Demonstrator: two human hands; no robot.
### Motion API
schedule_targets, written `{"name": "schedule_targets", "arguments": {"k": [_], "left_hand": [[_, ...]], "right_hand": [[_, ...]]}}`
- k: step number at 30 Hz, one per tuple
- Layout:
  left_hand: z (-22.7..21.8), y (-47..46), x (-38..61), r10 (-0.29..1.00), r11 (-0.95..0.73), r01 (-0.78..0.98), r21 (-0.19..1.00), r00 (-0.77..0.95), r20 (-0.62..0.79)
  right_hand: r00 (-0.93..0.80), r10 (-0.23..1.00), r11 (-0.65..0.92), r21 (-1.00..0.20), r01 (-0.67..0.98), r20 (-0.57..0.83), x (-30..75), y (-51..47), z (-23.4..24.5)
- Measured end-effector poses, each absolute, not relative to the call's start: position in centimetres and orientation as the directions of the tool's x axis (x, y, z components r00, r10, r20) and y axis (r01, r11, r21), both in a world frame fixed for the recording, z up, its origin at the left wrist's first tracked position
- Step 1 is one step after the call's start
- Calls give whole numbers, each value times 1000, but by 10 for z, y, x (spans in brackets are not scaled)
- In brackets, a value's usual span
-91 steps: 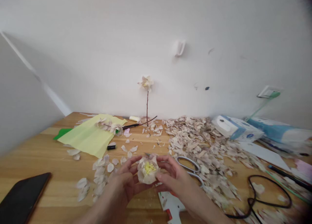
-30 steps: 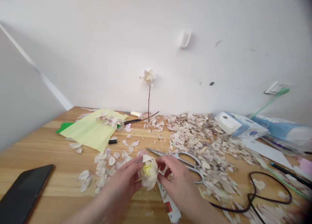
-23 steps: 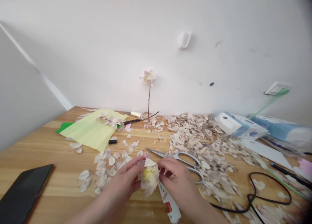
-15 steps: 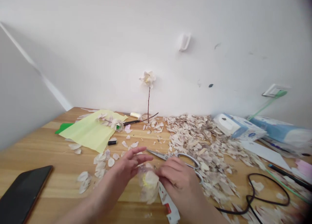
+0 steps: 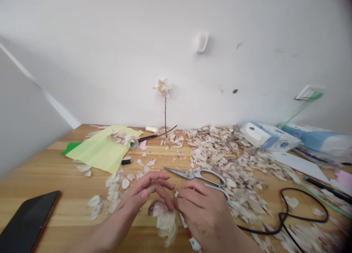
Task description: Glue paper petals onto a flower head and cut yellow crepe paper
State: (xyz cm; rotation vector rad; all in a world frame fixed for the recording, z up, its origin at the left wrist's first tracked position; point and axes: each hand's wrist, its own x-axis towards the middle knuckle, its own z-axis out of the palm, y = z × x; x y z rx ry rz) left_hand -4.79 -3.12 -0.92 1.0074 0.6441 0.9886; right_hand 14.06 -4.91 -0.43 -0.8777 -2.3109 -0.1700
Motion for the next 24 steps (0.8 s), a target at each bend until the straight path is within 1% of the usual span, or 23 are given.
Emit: {"name": "schedule_targets", "arguments": {"k": [3,6,9,12,15,17,19,22,24], "left_hand": [[-10,-29,-46,861,120,-307,944,506,55],[-6,-28,-45,834,198,-347,917,551,29],[-4,-26,-44,826,295,-428,854,564,-3],[-4,-24,-42,833,339,-459,821,552,-35],[-4,-24,-41,824,410,-464,785,557,-101],[-4,-24,-40,816,458,-465,758,559,-150],[-3,-24,-40,814,474,-466,747,555,-171],[-3,-23,-40,817,468,-462,753,550,-171],[-3,-22,-41,828,461,-448,766,527,-191]], "right_hand": [[-548,548,776,-140,615,632,140,-51,-2],[-522,557,785,-205,584,646,139,-50,1],[-455,614,763,-338,551,645,138,-46,0],[-340,725,677,-530,511,599,137,-43,-4],[-249,845,535,-728,429,474,135,-42,-8],[-223,906,420,-828,371,360,134,-41,-9],[-220,948,290,-909,299,230,133,-40,-9],[-249,967,117,-967,225,59,133,-36,-12],[-269,963,48,-973,224,-15,134,-34,-17]]}}
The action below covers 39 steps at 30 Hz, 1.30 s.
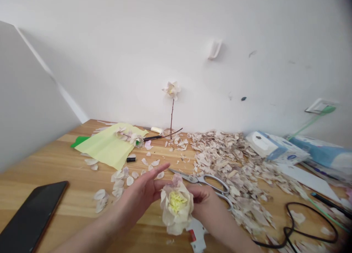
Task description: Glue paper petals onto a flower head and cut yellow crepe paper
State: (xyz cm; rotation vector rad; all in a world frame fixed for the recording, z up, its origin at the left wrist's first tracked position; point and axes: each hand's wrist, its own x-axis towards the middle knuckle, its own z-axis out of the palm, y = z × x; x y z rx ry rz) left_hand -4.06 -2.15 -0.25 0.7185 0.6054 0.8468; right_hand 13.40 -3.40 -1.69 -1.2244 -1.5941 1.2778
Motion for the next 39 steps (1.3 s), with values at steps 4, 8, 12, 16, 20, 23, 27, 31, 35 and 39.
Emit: {"name": "schedule_targets", "arguments": {"k": [4,8,12,16,20,23,27,31,35,39], "left_hand": [[2,-21,-44,849,466,-363,807,439,-293],[9,-23,-59,842,436,-255,863,453,-292],[19,-19,-85,923,273,-155,950,321,-213],[22,-6,-108,982,123,110,986,131,-137],[4,14,-117,983,18,447,894,156,-98],[-13,23,-120,982,-30,639,769,163,-97],[-16,21,-122,982,-34,761,648,147,-121],[-9,13,-118,967,-53,840,539,177,-181],[-15,10,-110,957,-55,882,467,179,-226],[-20,11,-106,968,-42,901,433,143,-204]], "right_hand": [[-314,944,-16,-968,251,-97,135,-32,-27],[-381,924,114,-921,373,-40,133,-34,-31],[-502,849,465,-686,559,167,132,-33,-34],[-600,773,601,-541,589,205,130,-32,-40],[-637,733,665,-451,595,240,126,-31,-45],[-645,711,697,-399,596,279,126,-28,-49],[-661,678,734,-350,582,323,131,-24,-51],[-661,685,728,-327,602,307,137,-21,-46],[-606,739,673,-344,654,295,144,-20,-40],[-572,744,667,-325,671,346,150,-19,-36]]}}
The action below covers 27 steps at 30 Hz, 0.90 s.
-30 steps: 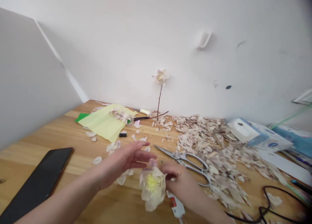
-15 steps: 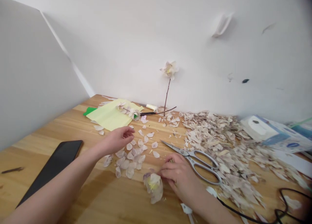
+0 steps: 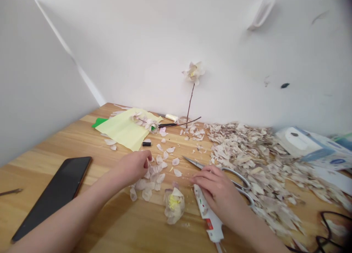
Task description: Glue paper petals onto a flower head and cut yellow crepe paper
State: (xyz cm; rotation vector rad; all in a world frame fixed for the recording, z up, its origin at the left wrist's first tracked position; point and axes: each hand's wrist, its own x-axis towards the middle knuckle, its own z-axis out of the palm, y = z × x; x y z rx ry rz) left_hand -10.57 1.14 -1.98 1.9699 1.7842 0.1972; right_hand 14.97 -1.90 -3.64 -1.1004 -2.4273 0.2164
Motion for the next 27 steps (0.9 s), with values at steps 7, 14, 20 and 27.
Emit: {"name": "schedule_targets", "arguments": {"k": [7,14,20,27], "left_hand": [[3,8,-107,990,-73,900,430,118,-77],[0,9,-108,991,-86,939,333,115,-67],[-5,-9,-94,827,-436,777,454,545,-140],[-23,-11,-84,752,-587,725,361,653,-90]], "right_hand": [[-518,731,672,-338,659,444,151,-20,-30],[-513,734,663,-307,683,444,152,-20,-31],[-485,749,638,-297,710,452,152,-20,-31],[-484,740,648,-302,699,467,152,-21,-28]]}}
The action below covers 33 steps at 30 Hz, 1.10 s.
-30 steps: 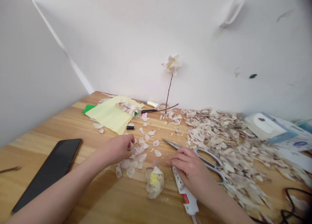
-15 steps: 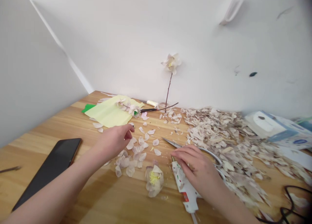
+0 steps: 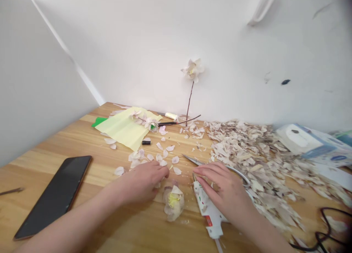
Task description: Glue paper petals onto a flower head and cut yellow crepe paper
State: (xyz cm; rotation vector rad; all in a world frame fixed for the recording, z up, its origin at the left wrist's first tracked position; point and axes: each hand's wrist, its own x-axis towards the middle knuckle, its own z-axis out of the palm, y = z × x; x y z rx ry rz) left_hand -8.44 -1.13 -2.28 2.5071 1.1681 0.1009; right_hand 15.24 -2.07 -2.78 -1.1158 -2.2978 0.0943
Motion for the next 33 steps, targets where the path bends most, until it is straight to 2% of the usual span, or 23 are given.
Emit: {"name": "schedule_targets", "arguments": {"k": [3,7,10,13,16,19,27,30,33], "left_hand": [[-22,-4,-88,753,-575,714,400,653,-84],[-11,4,-98,826,-425,645,635,564,-20],[-5,8,-101,882,-264,463,846,472,17],[-2,10,-98,903,-42,234,971,425,-63],[2,5,-91,899,95,127,987,416,-140],[3,-1,-85,894,114,96,989,424,-144],[-6,-12,-74,866,-45,79,996,501,0],[-6,-14,-68,889,44,-10,999,457,-35],[-6,-14,-62,912,195,-84,977,383,-149]], "right_hand": [[-471,739,647,-314,694,482,152,-22,-27],[-412,772,613,-397,683,484,152,-23,-27],[-321,845,523,-534,665,428,150,-23,-27],[-231,934,357,-724,590,272,143,-26,-25],[-217,968,211,-873,440,125,133,-31,-21],[-259,964,134,-939,316,51,122,-36,-18],[-290,956,-35,-997,66,-52,103,-40,-25],[-258,961,-101,-995,-4,-96,102,-39,-28],[-259,955,-159,-987,-35,-145,103,-39,-29]]}}
